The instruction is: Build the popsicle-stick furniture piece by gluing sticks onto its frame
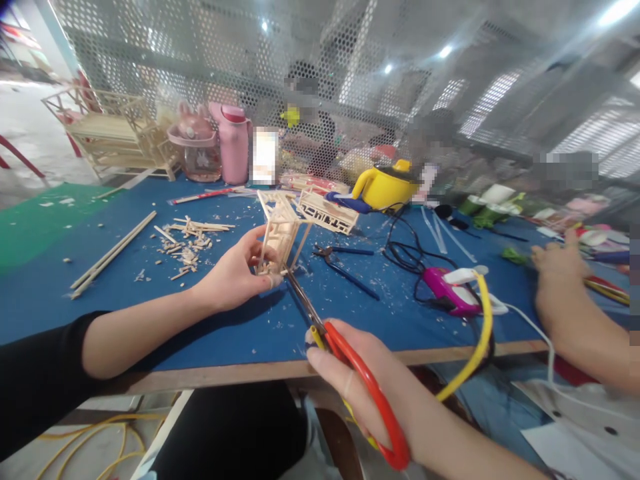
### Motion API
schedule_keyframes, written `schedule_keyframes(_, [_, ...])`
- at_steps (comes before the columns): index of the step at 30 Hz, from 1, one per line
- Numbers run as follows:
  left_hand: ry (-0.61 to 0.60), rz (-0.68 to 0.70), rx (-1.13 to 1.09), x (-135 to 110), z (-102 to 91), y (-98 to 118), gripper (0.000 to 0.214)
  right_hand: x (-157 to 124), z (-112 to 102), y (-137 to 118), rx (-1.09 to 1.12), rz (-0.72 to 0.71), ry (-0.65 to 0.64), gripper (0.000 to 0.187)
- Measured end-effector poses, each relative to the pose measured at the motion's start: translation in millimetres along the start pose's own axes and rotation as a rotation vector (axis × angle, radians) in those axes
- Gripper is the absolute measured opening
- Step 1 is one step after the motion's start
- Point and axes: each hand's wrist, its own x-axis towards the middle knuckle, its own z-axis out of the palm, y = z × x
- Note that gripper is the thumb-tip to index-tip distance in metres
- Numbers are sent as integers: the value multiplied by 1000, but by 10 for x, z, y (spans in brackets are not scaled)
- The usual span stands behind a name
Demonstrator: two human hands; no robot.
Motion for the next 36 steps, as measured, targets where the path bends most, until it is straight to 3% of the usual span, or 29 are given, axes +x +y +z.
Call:
schedule_keyframes(3, [51,19,116,-77,-99,73,80,-121,-58,132,-60,12,19,27])
schedule_keyframes(7, [344,55,387,-364,-151,312,43,-320,-42,363,-54,-1,76,44])
schedule_keyframes(8, [345,57,433,-468,-111,378,34,-367,-9,395,-43,-19,79,46])
schedule_keyframes(10, [216,19,428,-678,40,478,21,-455,84,412,-8,-71,114,44])
schedule_keyframes(12, [78,-42,347,-845,245,520,24,-535,191,387,33,-120,165,40])
schedule_keyframes(17, [55,-101,174,-951,608,462,32,-612,350,361,75,-174,182,43])
schedule_keyframes(21, [71,-135,45,-906,660,423,34,-566,343,408,94,-203,75,46])
schedule_keyframes(24, [83,-146,-14,-899,668,410,32,-548,336,421,107,-249,65,44])
schedule_keyframes(32, [105,-62,198,-953,635,395,33,-525,369,492,122,-291,81,40])
schedule_keyframes(36, [78,-39,91,-953,607,350,36,-490,405,568,141,-300,63,43])
